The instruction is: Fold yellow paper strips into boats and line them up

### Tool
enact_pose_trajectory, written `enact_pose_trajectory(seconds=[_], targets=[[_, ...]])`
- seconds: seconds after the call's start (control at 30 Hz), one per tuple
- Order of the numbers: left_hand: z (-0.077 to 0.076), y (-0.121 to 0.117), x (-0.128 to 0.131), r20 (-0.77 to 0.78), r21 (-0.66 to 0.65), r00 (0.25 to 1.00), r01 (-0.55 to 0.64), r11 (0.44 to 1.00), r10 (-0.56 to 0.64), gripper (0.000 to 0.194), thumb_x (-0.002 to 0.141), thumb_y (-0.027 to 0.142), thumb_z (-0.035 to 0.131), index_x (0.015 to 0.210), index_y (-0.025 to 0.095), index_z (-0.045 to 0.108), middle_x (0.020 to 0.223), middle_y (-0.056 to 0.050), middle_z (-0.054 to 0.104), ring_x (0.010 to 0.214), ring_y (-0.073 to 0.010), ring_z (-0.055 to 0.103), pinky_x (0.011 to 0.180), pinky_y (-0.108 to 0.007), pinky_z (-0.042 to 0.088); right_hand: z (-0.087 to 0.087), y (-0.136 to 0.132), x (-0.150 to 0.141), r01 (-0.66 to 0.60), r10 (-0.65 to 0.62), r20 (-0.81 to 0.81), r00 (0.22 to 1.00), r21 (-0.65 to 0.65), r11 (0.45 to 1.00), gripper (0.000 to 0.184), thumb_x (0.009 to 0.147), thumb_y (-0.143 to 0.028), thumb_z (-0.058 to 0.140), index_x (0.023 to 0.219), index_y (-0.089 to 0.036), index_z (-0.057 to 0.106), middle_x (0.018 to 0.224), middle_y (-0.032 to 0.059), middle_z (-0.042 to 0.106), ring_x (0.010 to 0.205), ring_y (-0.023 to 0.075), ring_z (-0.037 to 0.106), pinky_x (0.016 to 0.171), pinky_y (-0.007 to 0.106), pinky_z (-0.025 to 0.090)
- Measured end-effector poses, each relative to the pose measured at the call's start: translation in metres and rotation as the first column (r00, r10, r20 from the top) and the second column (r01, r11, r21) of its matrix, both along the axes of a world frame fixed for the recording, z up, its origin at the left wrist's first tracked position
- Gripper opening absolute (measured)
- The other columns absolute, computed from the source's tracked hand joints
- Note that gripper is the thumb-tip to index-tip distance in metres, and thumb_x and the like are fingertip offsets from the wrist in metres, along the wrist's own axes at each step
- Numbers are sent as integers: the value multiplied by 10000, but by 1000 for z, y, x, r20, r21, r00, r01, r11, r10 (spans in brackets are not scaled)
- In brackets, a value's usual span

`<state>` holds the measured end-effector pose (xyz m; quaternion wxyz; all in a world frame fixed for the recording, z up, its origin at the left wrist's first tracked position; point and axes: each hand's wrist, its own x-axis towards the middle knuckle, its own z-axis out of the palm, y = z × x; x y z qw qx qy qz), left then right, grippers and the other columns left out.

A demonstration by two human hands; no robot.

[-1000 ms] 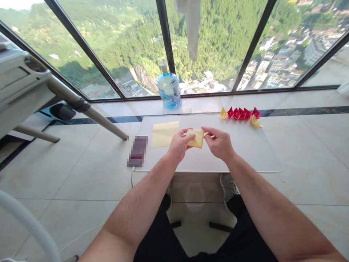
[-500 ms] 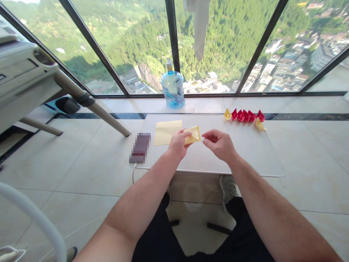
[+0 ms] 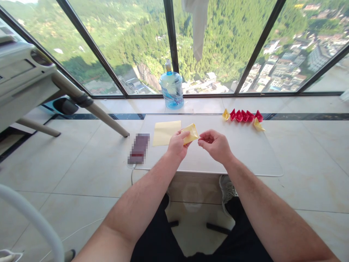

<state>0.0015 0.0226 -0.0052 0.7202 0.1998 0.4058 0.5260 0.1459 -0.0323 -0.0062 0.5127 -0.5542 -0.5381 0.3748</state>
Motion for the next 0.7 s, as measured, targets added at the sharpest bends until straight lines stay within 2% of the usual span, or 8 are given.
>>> enact_pose_trajectory(seconds=[0.2, 0.33, 0.53, 0.7], targets=[[0, -3, 3, 24, 1, 1000, -18, 1000, 18, 351, 648, 75, 723, 950, 169, 571, 830, -14, 683, 765, -141, 666, 753, -270, 525, -2, 2, -5, 43, -44, -69, 997, -10, 999, 283, 698, -360, 775, 894, -189, 663, 775, 28, 723, 699, 173, 672, 676, 323, 564], [-1, -8, 5, 28, 62, 999, 32, 998, -34, 396, 622, 86, 745, 958, 166, 551, 838, -15, 673, 750, -135, 657, 742, -268, 505, -2, 4, -6, 124, -126, -130, 984, -20, 992, 297, 694, -372, 772, 892, -181, 658, 762, 35, 718, 691, 182, 670, 626, 317, 562], [3, -16, 6, -107, 120, 981, 175, 977, -162, 513, 544, 98, 771, 998, 185, 550, 839, -3, 674, 739, -137, 643, 710, -266, 484, 3, 5, 0, 203, -197, -131, 971, 31, 979, 374, 723, -386, 743, 1028, -186, 663, 813, 34, 730, 697, 174, 672, 625, 305, 553], [2, -22, 10, -275, 199, 942, 252, 947, -193, 390, 537, 142, 776, 881, 171, 593, 723, 22, 648, 651, -112, 585, 626, -230, 435, 9, 3, 2, 241, -234, -106, 966, 60, 969, 285, 739, -386, 733, 939, -188, 684, 816, 53, 737, 734, 195, 693, 658, 312, 562]])
